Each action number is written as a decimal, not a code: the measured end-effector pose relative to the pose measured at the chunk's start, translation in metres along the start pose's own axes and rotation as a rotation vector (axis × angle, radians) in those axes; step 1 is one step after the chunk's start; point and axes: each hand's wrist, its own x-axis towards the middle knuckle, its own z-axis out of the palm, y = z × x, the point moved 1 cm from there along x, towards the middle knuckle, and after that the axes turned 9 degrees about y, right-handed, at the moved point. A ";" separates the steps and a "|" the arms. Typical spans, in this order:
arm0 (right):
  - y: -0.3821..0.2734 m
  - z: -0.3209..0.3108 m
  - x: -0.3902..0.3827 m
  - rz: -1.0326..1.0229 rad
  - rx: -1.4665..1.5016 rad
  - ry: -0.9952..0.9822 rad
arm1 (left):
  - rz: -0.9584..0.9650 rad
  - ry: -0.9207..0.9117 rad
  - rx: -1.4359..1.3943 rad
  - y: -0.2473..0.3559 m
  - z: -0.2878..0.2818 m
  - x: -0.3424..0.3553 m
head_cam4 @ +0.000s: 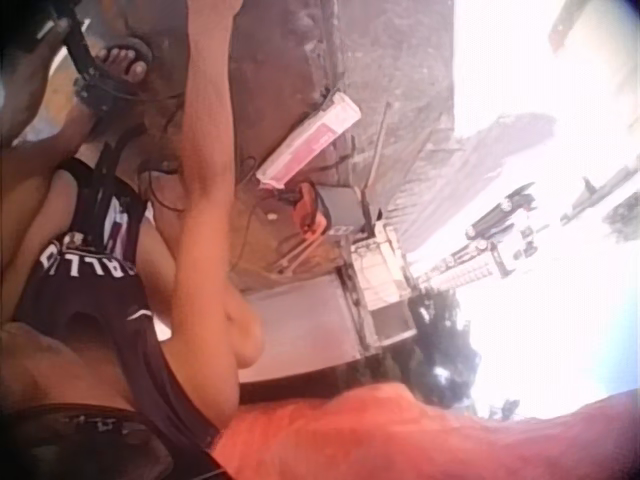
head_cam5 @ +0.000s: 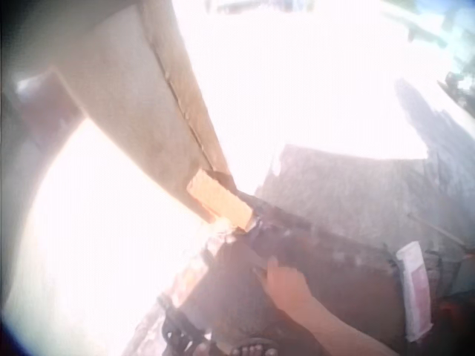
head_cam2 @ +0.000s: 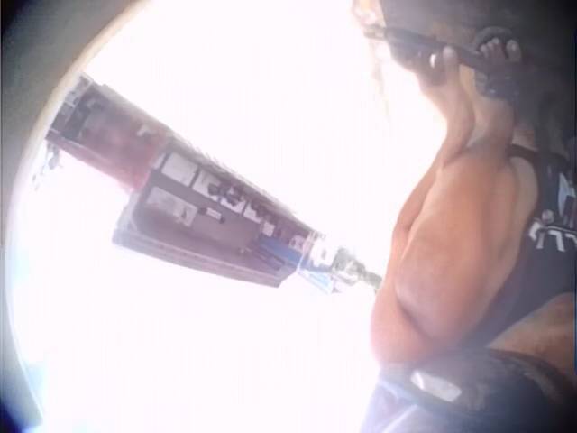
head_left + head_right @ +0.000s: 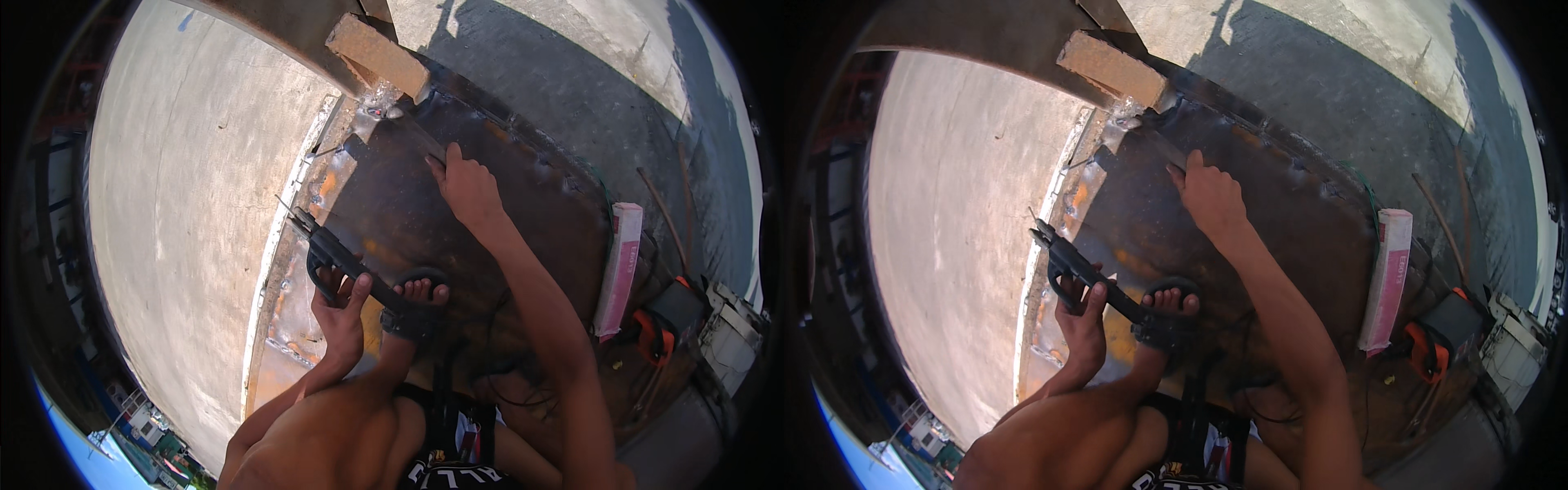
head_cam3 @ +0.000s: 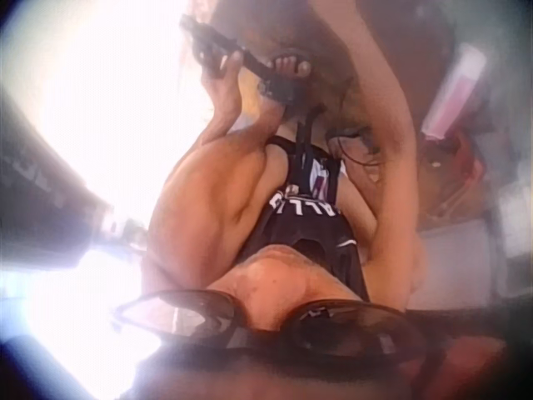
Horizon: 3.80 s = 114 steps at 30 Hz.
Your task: The person welds a metal frame using a handheld welding torch, creating bright sparks and molten metal along the joint. The person occasionally pauses to inspect the weld and reposition the torch.
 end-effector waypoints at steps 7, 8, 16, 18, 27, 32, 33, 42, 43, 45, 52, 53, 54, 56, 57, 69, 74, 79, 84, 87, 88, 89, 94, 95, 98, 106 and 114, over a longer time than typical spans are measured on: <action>-0.001 -0.037 -0.035 0.187 0.305 -0.033 | -0.012 -0.040 0.036 0.000 -0.003 0.002; 0.001 -0.039 -0.040 0.233 0.405 -0.036 | -0.028 -0.041 0.047 -0.002 -0.003 0.002; -0.020 -0.023 -0.011 0.425 0.737 0.453 | 0.015 -0.009 0.066 -0.001 -0.001 0.003; -0.010 0.005 0.001 0.457 0.723 0.374 | 0.026 -0.003 0.069 -0.002 0.004 0.004; 0.020 -0.012 -0.015 0.613 0.701 0.193 | -0.004 0.009 0.074 -0.004 -0.001 0.002; 0.023 -0.042 -0.041 0.335 0.417 -0.039 | 0.004 -0.018 0.076 -0.008 -0.004 0.006; 0.022 -0.041 -0.044 0.257 0.360 -0.052 | 0.005 -0.038 0.090 -0.010 -0.003 0.007; -0.003 -0.012 0.000 -0.127 0.080 0.076 | 0.019 0.017 0.088 -0.009 0.001 0.003; 0.004 -0.010 0.016 -0.041 0.061 0.009 | 0.009 0.019 0.079 -0.008 0.002 0.002; 0.005 -0.010 0.025 -0.015 0.043 -0.044 | -0.003 0.017 0.056 -0.007 0.005 0.005; -0.014 -0.013 -0.043 0.137 0.501 -0.052 | 0.000 0.009 0.085 -0.006 -0.003 0.010; -0.009 -0.014 -0.048 0.230 0.658 -0.014 | 0.013 0.016 0.081 -0.008 -0.006 0.012; -0.008 -0.020 -0.047 0.418 0.901 0.006 | 0.023 0.020 0.082 -0.009 -0.010 0.014; -0.008 -0.035 -0.042 0.806 1.386 0.060 | -0.001 0.046 0.101 -0.012 -0.016 0.013; -0.009 -0.038 -0.035 0.819 1.489 0.226 | -0.012 0.050 0.119 -0.013 -0.019 0.014; -0.053 0.015 -0.014 0.930 1.861 0.438 | 0.074 0.102 0.227 -0.018 -0.057 0.017; -0.069 0.003 0.004 1.045 2.032 0.925 | 0.054 0.102 0.228 -0.016 -0.049 0.012; -0.081 0.044 -0.018 1.216 2.023 0.285 | 0.070 0.093 0.254 -0.017 -0.054 0.014; -0.072 0.022 -0.032 1.170 2.018 0.807 | 0.077 0.123 0.251 -0.012 -0.052 0.011; -0.078 0.033 -0.014 1.151 1.981 0.742 | 0.085 0.100 0.259 -0.015 -0.054 0.012; -0.079 0.044 -0.007 1.149 1.974 0.517 | 0.082 0.091 0.256 -0.016 -0.049 0.013; -0.076 0.054 -0.006 1.141 1.952 0.296 | 0.074 0.078 0.252 -0.017 -0.043 0.013; -0.035 0.000 -0.045 1.057 1.840 0.171 | 0.104 0.054 0.268 -0.011 -0.024 0.013; -0.028 -0.007 -0.055 1.037 1.764 0.234 | 0.096 0.041 0.266 -0.011 -0.020 0.010; 0.020 -0.019 -0.081 0.879 1.218 0.246 | 0.103 -0.046 0.305 -0.011 -0.006 0.008; 0.096 -0.063 -0.106 0.476 0.559 0.149 | 0.041 -0.251 0.406 -0.014 0.061 -0.017; 0.114 -0.062 -0.086 0.184 0.439 0.358 | -0.062 -0.358 0.526 -0.037 0.070 -0.014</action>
